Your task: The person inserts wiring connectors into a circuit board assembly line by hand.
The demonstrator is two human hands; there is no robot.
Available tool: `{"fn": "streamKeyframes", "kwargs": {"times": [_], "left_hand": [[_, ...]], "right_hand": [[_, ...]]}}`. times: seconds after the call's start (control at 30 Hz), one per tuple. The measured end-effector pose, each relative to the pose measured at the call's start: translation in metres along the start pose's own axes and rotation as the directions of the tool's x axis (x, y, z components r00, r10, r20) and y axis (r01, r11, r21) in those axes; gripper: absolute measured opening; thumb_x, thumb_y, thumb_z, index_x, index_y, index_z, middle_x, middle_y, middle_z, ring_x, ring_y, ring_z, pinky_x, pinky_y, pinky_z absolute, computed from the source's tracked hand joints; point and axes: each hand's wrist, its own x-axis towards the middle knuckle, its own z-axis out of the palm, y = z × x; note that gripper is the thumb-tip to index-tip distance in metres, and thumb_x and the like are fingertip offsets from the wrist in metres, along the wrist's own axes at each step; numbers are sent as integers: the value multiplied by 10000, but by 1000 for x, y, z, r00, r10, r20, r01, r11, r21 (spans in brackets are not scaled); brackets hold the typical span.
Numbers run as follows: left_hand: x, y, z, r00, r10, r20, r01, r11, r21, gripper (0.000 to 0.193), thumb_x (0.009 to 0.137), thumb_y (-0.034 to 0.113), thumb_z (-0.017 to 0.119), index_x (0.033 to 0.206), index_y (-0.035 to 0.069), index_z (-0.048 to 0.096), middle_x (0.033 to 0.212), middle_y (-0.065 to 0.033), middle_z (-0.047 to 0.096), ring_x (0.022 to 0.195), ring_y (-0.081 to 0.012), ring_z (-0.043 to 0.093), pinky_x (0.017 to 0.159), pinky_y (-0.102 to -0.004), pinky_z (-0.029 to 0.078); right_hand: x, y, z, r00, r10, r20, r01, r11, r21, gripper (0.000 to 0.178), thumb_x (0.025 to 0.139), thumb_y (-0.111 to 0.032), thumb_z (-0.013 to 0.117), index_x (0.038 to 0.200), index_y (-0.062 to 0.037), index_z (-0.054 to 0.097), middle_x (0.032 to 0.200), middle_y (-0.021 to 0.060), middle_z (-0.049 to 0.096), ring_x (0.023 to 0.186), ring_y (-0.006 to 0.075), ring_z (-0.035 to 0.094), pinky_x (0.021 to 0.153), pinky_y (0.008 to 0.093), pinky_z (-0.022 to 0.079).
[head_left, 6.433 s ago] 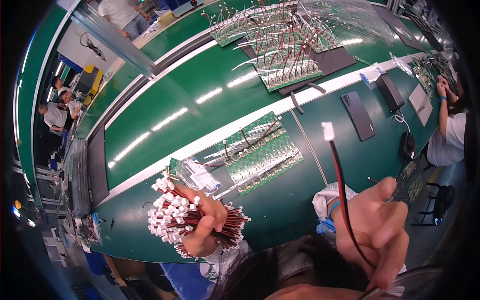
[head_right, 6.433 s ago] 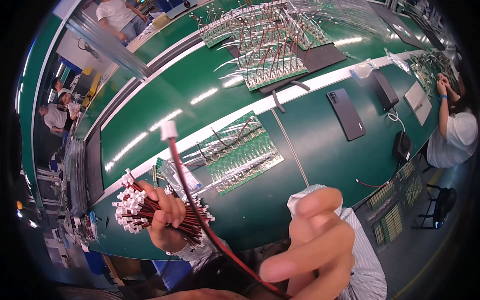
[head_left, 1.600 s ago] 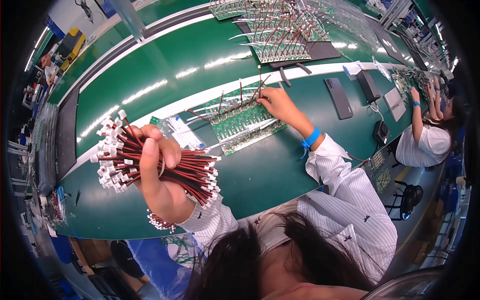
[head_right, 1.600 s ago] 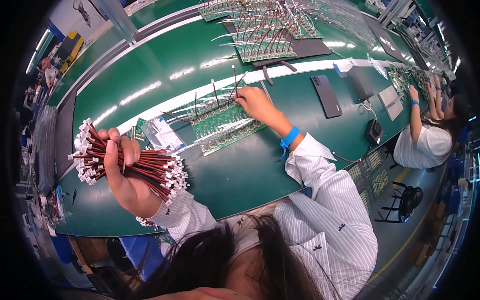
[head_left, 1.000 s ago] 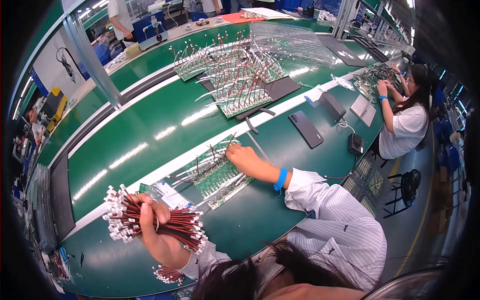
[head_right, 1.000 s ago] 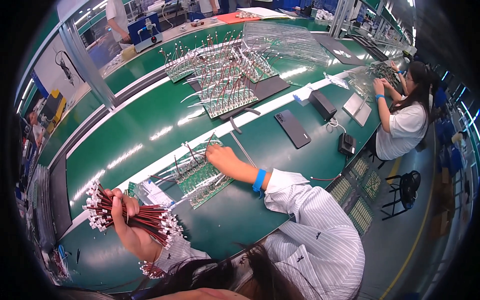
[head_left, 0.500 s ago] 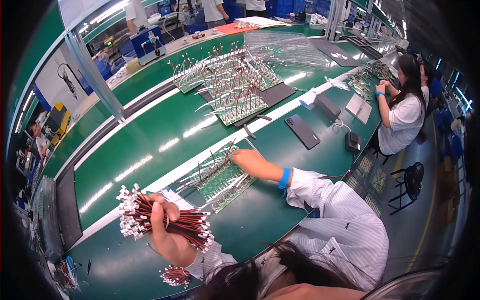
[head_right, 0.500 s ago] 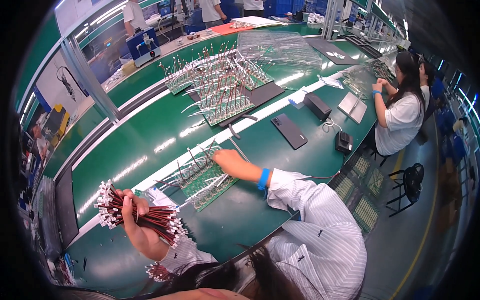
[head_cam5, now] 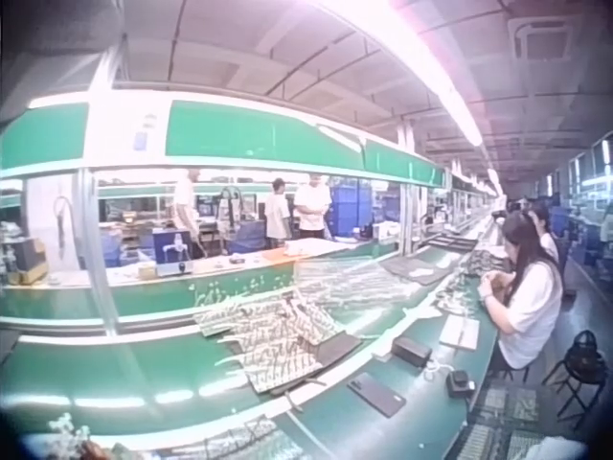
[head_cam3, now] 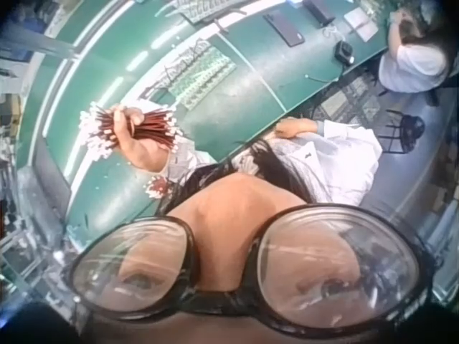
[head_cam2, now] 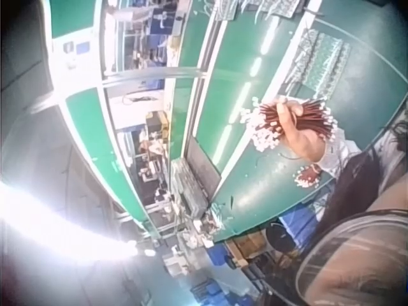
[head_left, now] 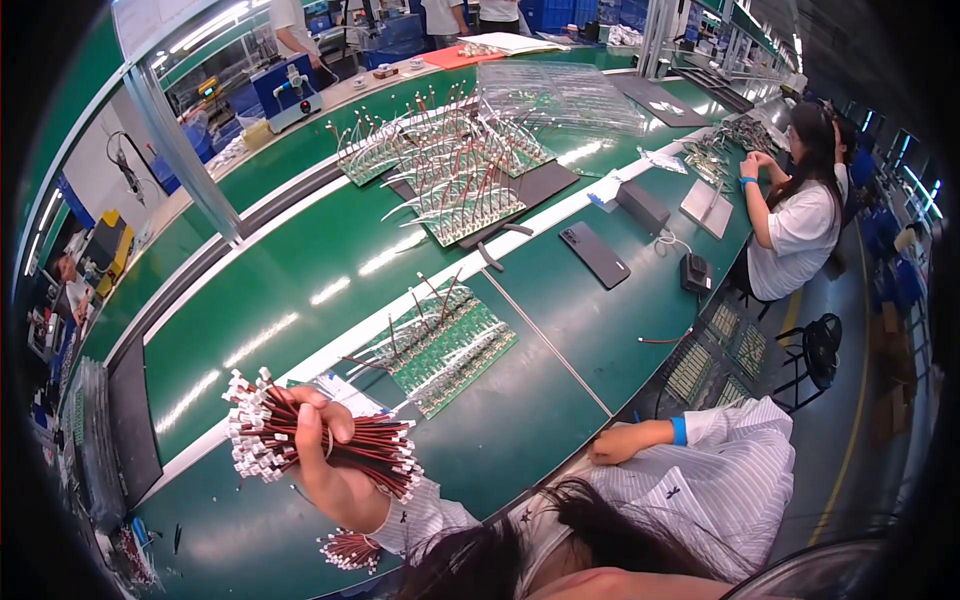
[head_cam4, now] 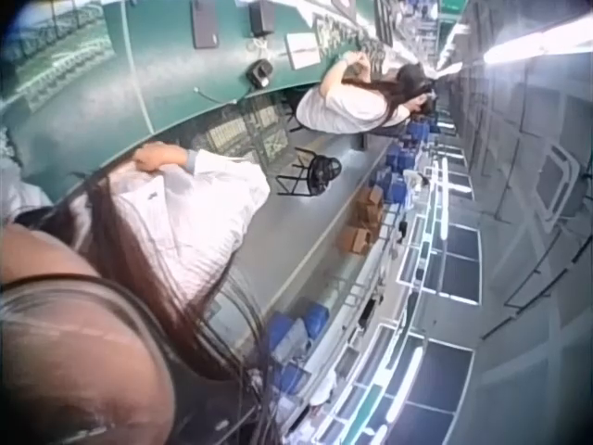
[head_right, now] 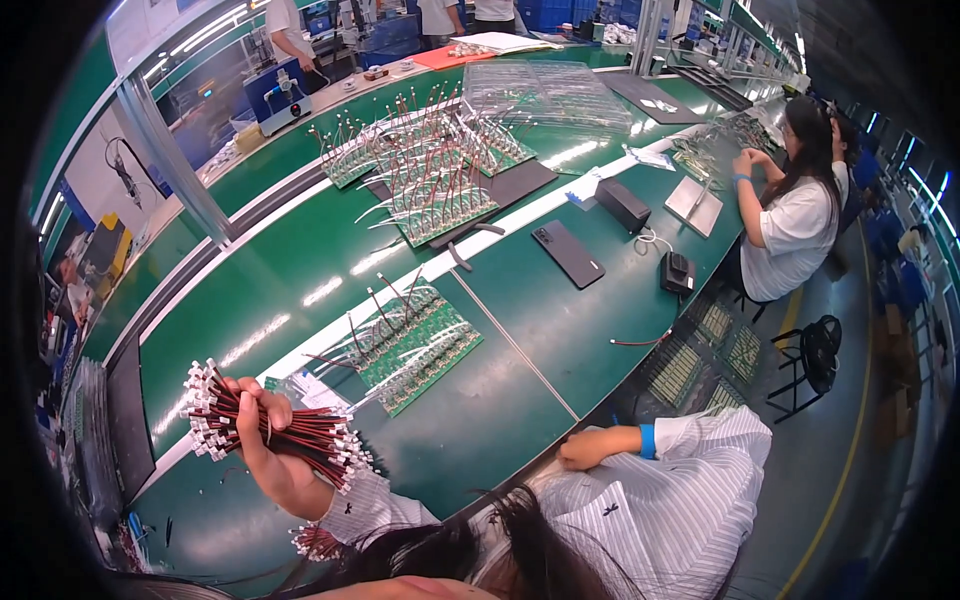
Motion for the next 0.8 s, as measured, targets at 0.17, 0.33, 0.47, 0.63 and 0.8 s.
{"fn": "streamKeyframes", "kwargs": {"times": [0.17, 0.33, 0.47, 0.63, 0.8], "left_hand": [[-1, -1, -1, 999, -19, 42, 19, 1000, 3, 205, 784, 10, 467, 983, -9, 421, 788, -80, 482, 544, -84, 395, 478, -180, 327], [-4, 1, 0, 999, -14, 43, 15, 1000, -6, 209, 784, 10, 468, 985, -12, 418, 789, -79, 482, 545, -83, 395, 478, -181, 329], [-3, 3, -3, 999, -29, 32, 29, 1000, 1, 194, 786, 17, 470, 971, -17, 422, 790, -77, 482, 546, -83, 398, 477, -185, 326], [-4, 1, 1, 999, 7, 52, -8, 999, 33, 161, 793, 36, 477, 939, -17, 437, 783, -73, 484, 549, -85, 408, 474, -189, 321], [-3, 2, -3, 996, -15, 86, 10, 999, 48, 135, 794, 48, 486, 908, -16, 451, 771, -67, 486, 547, -85, 414, 469, -192, 321]], "right_hand": [[0, 19, 44, 992, -44, -116, 51, 997, 56, 209, 750, -179, 494, 845, 6, 522, 903, 184, 504, 835, 333, 521, 748, 399, 416], [-5, 20, 20, 984, -172, 36, 172, 985, -8, 234, 739, -192, 525, 852, 12, 527, 882, 174, 526, 819, 322, 533, 746, 383, 424], [-11, 4, 16, 996, -41, -80, 55, 981, 188, 215, 743, -184, 523, 846, 3, 544, 854, 160, 564, 775, 307, 548, 700, 359, 433], [16, 5, 25, 909, -317, -272, 412, 789, 456, 176, 753, -178, 517, 813, -14, 539, 840, 150, 584, 780, 297, 566, 662, 364, 437], [6, 16, 15, 975, -68, 212, 52, 995, 82, 156, 739, -153, 534, 796, -9, 516, 832, 164, 588, 793, 310, 572, 667, 378, 442]]}}
